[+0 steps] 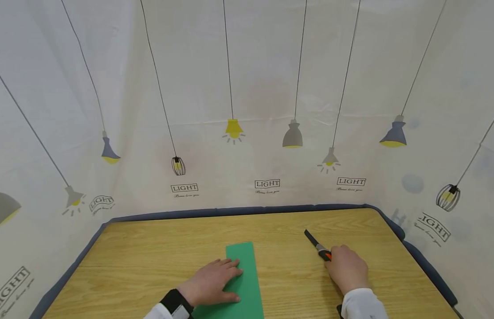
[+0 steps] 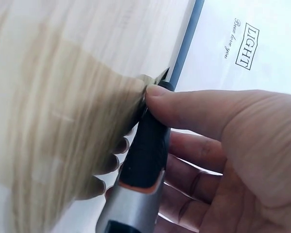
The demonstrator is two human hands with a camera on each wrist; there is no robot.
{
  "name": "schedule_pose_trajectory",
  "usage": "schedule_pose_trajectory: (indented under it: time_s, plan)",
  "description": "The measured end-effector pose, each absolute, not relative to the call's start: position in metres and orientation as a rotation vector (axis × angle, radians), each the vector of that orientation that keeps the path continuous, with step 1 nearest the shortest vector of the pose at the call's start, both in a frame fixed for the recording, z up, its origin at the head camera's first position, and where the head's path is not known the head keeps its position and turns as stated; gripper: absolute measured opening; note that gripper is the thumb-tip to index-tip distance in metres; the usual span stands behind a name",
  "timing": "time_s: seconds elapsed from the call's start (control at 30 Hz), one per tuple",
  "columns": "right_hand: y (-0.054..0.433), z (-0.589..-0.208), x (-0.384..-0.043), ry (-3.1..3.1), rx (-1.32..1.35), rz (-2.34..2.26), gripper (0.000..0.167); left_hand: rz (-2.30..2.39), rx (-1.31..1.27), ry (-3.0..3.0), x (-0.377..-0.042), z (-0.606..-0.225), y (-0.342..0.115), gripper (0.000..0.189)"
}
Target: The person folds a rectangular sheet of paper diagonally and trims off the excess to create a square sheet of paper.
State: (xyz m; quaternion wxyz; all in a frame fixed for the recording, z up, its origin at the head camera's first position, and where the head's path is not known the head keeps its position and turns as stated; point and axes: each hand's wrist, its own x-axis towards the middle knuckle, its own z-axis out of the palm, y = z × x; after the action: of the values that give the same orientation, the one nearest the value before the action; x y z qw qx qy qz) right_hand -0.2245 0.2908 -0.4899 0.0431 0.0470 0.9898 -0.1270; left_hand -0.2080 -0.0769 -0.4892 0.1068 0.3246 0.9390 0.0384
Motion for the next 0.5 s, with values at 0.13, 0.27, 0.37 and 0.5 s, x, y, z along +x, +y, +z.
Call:
schedule_pose_trajectory:
  time_s: [0.13,0.27,0.37,0.5]
  plan:
    - [0.2908,-0.4913,-0.2253,3.024,0.156,-0.392,0.029,0.114,0.954,2.765,-0.2088,-0.4911,-0.0774,0.065]
    - [0.2920,-0.4940,-0.2264,3.020,0.169,-0.398,0.031,0.117,0.951,2.765,-0.2095,-0.4927,-0.0775,0.065]
    - [0.2929,-0.4951,-0.2267,3.020,0.173,-0.401,0.032,0.115,0.952,2.768,-0.2094,-0.4926,-0.0776,0.065]
    - [0.2937,-0.4953,-0.2262,3.022,0.177,-0.419,0.033,0.116,0.953,2.768,-0.2092,-0.4920,-0.0776,0.065]
